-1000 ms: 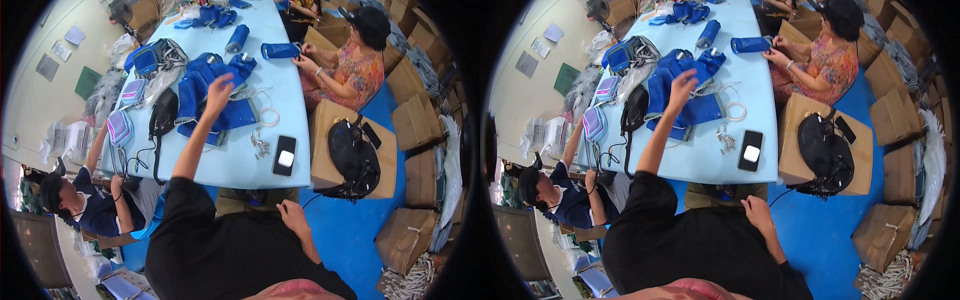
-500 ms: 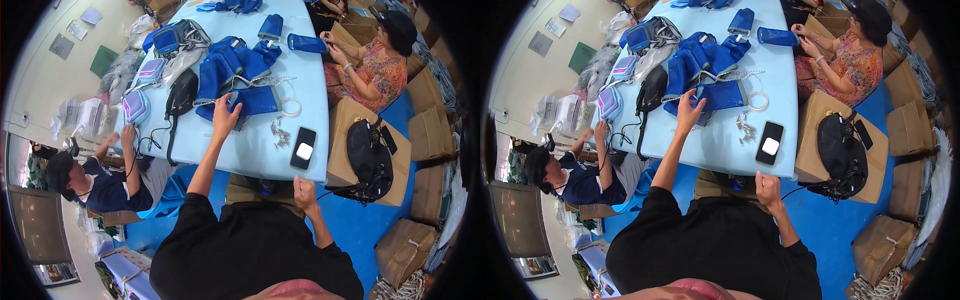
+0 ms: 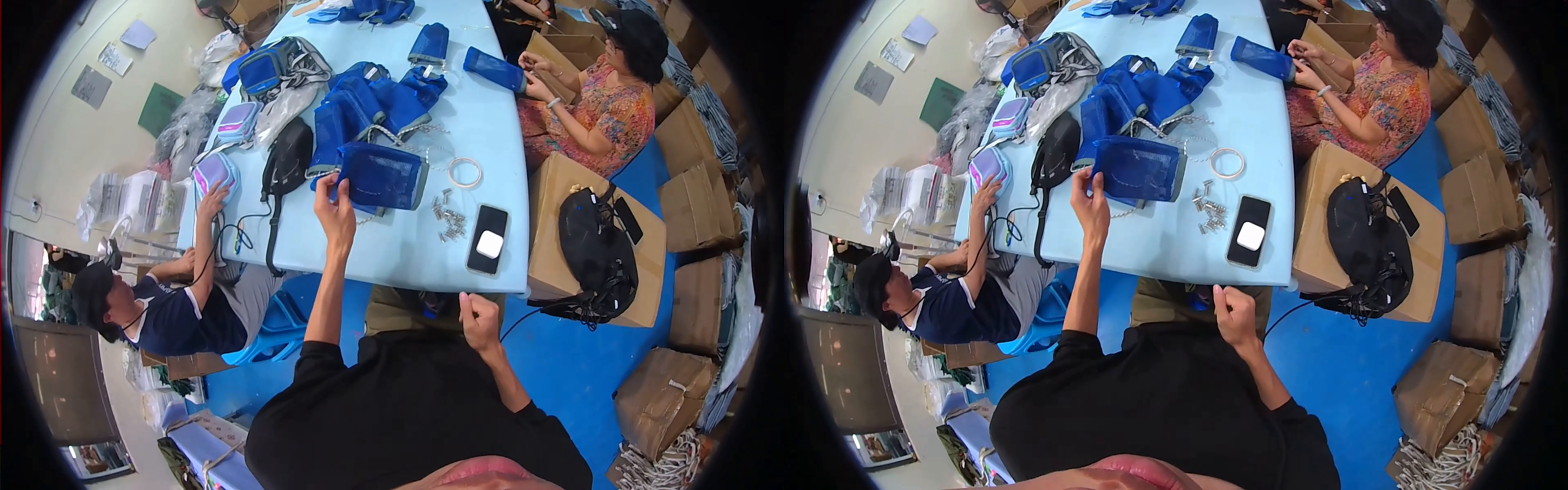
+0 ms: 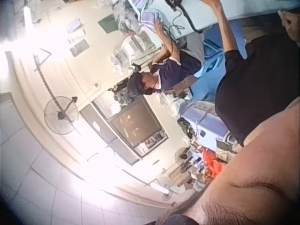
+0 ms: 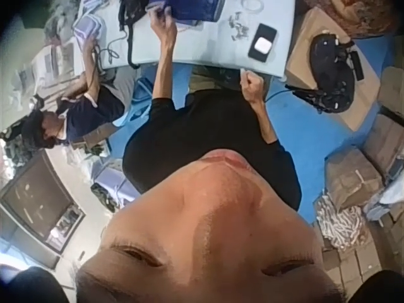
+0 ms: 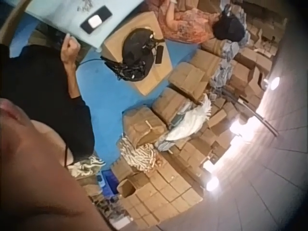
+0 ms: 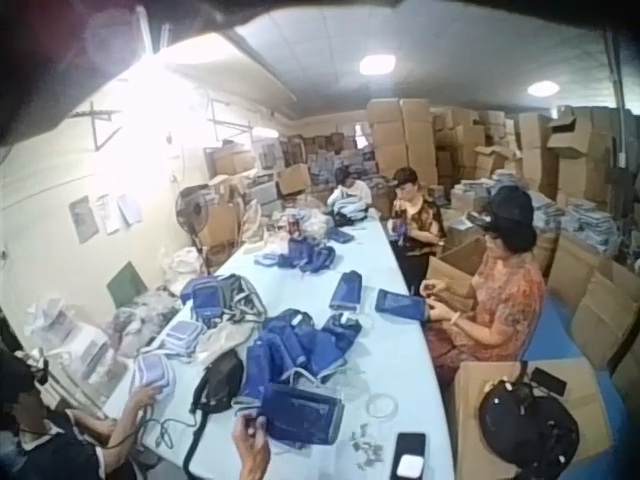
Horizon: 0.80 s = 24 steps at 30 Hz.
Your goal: Assembling hardware and attaching tags to leather strap components in a workshop.
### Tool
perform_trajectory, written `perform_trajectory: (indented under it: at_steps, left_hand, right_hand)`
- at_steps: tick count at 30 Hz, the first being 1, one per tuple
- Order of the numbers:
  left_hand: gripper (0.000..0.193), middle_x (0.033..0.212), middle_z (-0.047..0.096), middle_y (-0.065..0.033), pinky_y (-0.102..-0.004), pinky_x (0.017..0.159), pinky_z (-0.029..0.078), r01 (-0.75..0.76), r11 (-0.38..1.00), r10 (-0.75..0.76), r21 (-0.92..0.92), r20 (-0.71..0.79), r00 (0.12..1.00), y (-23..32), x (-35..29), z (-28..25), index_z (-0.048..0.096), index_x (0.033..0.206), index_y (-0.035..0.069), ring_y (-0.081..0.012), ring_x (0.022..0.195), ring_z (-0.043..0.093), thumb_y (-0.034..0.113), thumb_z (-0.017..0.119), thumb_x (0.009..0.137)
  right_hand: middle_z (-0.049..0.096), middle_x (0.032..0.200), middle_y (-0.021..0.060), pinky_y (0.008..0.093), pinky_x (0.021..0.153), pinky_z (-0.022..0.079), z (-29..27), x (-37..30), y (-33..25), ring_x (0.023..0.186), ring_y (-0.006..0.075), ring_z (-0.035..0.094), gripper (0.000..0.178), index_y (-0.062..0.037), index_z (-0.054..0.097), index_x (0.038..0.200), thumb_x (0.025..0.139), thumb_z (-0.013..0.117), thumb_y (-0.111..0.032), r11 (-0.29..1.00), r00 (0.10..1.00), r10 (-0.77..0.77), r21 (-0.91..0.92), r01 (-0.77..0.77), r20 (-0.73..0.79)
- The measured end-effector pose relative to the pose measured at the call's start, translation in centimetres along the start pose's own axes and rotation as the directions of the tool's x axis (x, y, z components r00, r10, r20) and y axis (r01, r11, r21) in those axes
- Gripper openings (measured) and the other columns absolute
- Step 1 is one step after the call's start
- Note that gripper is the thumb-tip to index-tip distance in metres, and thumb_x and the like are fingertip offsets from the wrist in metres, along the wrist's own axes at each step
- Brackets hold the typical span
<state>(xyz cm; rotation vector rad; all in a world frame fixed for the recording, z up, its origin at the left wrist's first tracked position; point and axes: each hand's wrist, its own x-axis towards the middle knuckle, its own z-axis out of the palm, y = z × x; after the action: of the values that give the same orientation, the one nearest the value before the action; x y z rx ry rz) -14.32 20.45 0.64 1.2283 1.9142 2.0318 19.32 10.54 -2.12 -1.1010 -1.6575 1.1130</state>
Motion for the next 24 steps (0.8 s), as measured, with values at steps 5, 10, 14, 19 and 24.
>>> perform_trajectory:
  at_steps: [5, 10, 14, 19, 24]
  left_hand:
    - [0.009, 0.085, 0.057, 0.0058, -0.0186, 0.064, 0.038, 0.161, 0.968, -0.161, -0.191, 0.015, 0.987, 1.8, -2.2, -4.0, 0.059, 0.108, 0.005, -0.0007, 0.075, 0.048, 0.013, 0.063, 0.108]
    - [0.012, 0.081, 0.052, 0.0077, -0.0177, 0.058, 0.037, 0.279, 0.901, -0.282, -0.333, 0.042, 0.959, 4.5, -4.4, -6.4, 0.058, 0.107, 0.008, 0.0002, 0.069, 0.046, 0.020, 0.059, 0.111]
    - [0.010, 0.085, 0.057, 0.0079, -0.0176, 0.057, 0.038, 0.383, 0.825, -0.371, -0.415, 0.113, 0.922, 4.7, -6.9, -7.8, 0.059, 0.110, 0.010, 0.0009, 0.069, 0.047, 0.019, 0.059, 0.111]
    - [0.008, 0.087, 0.062, 0.0090, -0.0162, 0.061, 0.042, 0.534, 0.763, -0.501, -0.365, 0.189, 0.845, 2.1, -10.3, -10.6, 0.061, 0.105, 0.012, 0.0021, 0.073, 0.053, 0.018, 0.058, 0.111]
    - [0.010, 0.085, 0.061, 0.0097, -0.0170, 0.052, 0.034, 0.702, 0.651, -0.702, -0.287, 0.125, 0.702, -1.0, -11.4, -13.5, 0.063, 0.102, 0.016, 0.0013, 0.068, 0.054, 0.024, 0.063, 0.109]
  right_hand:
    - [0.061, 0.075, 0.0143, 0.0399, 0.063, 0.047, 0.6, 3.5, -1.5, 0.066, 0.0289, 0.060, 0.024, 0.0005, 0.061, 0.089, 0.102, 0.067, -0.018, 0.986, 0.999, 0.000, -0.167, 0.006, 0.038]
    - [0.069, 0.112, 0.0107, 0.0402, 0.096, 0.050, 3.7, 8.5, -2.7, 0.113, 0.0243, 0.061, 0.048, -0.0035, 0.054, 0.142, 0.104, 0.067, -0.029, 0.998, 0.999, 0.001, 0.064, -0.004, 0.045]
    - [0.068, 0.116, 0.0061, 0.0397, 0.098, 0.048, 5.0, 12.2, -2.4, 0.122, 0.0173, 0.057, 0.047, -0.0052, 0.056, 0.144, 0.109, 0.058, -0.036, 0.837, 0.955, 0.226, 0.463, -0.290, 0.190]
    - [0.070, 0.093, 0.0068, 0.0344, 0.088, 0.050, 5.0, 12.4, -2.6, 0.093, 0.0160, 0.065, 0.055, -0.0021, 0.065, 0.121, 0.115, 0.035, -0.047, 0.795, 0.977, 0.155, 0.569, -0.211, 0.145]
    - [0.055, 0.062, 0.0036, 0.0296, 0.066, 0.049, 5.3, 11.3, -1.6, 0.062, 0.0136, 0.058, 0.075, -0.0041, 0.057, 0.087, 0.112, 0.017, -0.062, 0.745, 0.964, 0.096, 0.625, -0.234, 0.247]
